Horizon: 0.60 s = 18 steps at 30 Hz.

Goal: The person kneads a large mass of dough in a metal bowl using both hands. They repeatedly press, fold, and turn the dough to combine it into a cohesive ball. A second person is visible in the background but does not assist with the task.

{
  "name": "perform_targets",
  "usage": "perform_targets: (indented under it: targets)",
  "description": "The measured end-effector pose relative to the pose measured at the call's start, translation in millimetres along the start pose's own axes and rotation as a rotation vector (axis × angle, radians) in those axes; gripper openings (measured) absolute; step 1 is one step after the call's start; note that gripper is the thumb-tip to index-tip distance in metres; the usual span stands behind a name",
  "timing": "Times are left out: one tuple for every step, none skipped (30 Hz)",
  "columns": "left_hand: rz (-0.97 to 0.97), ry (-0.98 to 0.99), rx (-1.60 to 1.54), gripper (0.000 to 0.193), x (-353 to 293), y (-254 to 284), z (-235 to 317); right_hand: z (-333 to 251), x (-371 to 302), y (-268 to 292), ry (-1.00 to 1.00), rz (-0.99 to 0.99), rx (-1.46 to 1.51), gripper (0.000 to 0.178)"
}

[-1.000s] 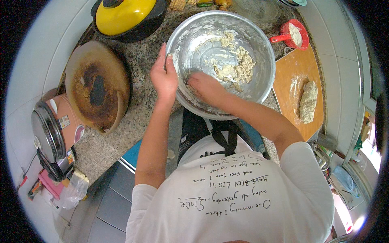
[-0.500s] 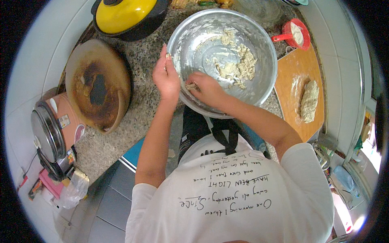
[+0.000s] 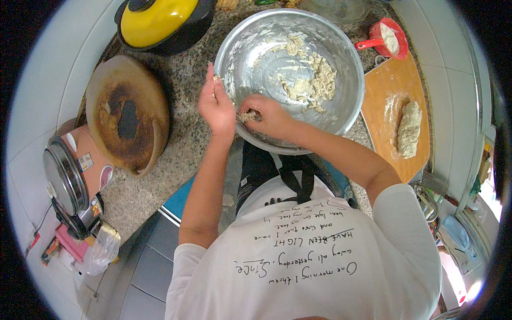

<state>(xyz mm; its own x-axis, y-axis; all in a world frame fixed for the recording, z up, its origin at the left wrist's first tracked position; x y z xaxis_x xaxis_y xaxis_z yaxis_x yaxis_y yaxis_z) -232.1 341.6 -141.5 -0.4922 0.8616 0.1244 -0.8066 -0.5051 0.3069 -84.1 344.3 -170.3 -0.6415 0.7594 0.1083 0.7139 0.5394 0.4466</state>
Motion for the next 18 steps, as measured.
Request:
perform_targets:
  targets:
    - [-0.016, 0.014, 0.022, 0.040, 0, 0, 2, 1, 6, 0, -0.030, 0.033, 0.032, 0.018]
    - [-0.032, 0.028, 0.044, 0.041, -1, 2, 4, 4, 18, -3, -0.060, 0.064, 0.064, 0.018]
    - [-0.052, 0.041, 0.065, 0.041, -3, 3, 7, 7, 31, -4, -0.091, 0.100, 0.095, 0.017]
    - [-0.010, 0.005, 0.036, 0.041, -11, 2, 9, 15, 49, -3, -0.125, 0.200, 0.066, 0.017]
    - [0.025, -0.032, 0.004, 0.041, -23, -3, 9, 26, 68, 2, -0.162, 0.306, 0.035, 0.017]
    - [0.060, -0.068, -0.029, 0.041, -34, -4, 8, 33, 76, 6, -0.200, 0.412, 0.002, 0.017]
    - [0.011, 0.049, -0.062, 0.041, -48, 1, 4, 33, 75, 8, -0.190, 0.388, -0.026, 0.017]
    - [-0.039, 0.167, -0.095, 0.041, -62, 6, 1, 34, 71, 13, -0.181, 0.365, -0.055, 0.017]
    - [-0.089, 0.284, -0.126, 0.041, -70, 8, -1, 35, 65, 17, -0.172, 0.342, -0.083, 0.017]
    - [-0.090, 0.351, -0.209, 0.041, -59, 6, 5, 35, 48, 19, -0.172, 0.202, -0.034, 0.016]
    - [-0.089, 0.419, -0.290, 0.040, -47, 4, 12, 34, 28, 23, -0.155, 0.119, -0.024, 0.016]
    - [-0.114, 0.387, -0.185, 0.040, -27, 9, 6, 32, 7, 27, -0.133, 0.031, -0.016, 0.017]
    - [-0.141, 0.288, -0.115, 0.040, -12, 4, 3, 28, -7, 28, -0.111, -0.057, -0.008, 0.017]
    - [-0.160, 0.188, -0.043, 0.039, 4, -1, 1, 24, -15, 29, -0.087, -0.106, -0.025, 0.018]
    - [-0.179, 0.020, -0.004, 0.039, 17, -11, 2, 20, -21, 29, -0.060, -0.155, -0.043, 0.018]
    - [-0.202, -0.147, 0.032, 0.039, 24, -17, 6, 19, -25, 30, -0.038, -0.201, -0.062, 0.019]
    - [-0.207, -0.104, 0.029, 0.039, 21, -18, 9, 18, -23, 29, -0.024, -0.092, -0.027, 0.018]
    - [-0.216, -0.063, 0.026, 0.039, 16, -22, 15, 15, -16, 22, -0.012, 0.022, 0.009, 0.017]
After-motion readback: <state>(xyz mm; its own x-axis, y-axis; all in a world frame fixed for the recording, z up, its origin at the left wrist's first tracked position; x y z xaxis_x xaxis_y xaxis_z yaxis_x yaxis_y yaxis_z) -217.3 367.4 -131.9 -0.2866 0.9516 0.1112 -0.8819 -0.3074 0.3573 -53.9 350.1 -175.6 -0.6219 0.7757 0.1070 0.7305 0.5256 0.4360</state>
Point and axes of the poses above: each hand's wrist, its own x-axis towards the middle knuckle, its own y-axis out of the back of the hand, z = x × y, the point moved 1 cm from there along x, towards the middle knuckle, and after that the axes turned 5 degrees about -x, right-handed, at the moved point
